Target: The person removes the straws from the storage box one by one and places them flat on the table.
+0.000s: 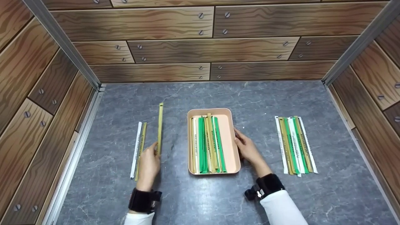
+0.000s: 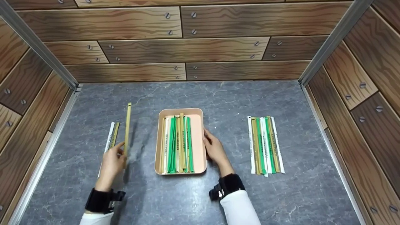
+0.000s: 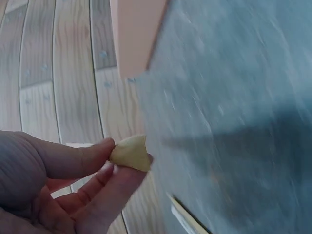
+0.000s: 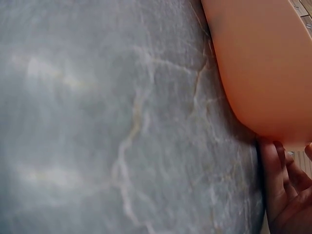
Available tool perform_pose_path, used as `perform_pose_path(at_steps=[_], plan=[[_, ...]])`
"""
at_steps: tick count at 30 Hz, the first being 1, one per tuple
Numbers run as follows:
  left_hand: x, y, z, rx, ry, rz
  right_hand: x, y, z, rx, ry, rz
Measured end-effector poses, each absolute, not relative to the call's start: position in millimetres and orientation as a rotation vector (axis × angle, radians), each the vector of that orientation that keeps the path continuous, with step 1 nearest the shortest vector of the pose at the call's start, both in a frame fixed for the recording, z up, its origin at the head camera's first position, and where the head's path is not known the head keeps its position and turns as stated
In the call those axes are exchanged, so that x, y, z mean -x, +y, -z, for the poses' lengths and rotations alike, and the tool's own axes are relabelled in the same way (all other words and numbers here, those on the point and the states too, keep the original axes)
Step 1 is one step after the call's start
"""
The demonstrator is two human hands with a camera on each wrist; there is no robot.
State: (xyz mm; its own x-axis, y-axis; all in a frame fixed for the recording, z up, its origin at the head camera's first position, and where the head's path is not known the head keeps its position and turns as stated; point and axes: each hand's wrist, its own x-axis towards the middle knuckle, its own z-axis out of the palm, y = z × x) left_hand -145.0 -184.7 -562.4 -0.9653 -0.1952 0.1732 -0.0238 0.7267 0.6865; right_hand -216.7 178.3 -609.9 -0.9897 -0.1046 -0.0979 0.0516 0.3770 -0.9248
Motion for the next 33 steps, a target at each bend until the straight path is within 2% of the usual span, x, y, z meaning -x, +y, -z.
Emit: perform_pose_path(at_steps=[13, 33], plan=[[132, -234, 568, -0.569, -2.904, 0.900, 216, 178, 611, 0.048, 2.470, 1.724], [136, -247, 579, -0.687, -2.925, 0.830, 216, 178, 610, 0.034, 2.481, 1.690]])
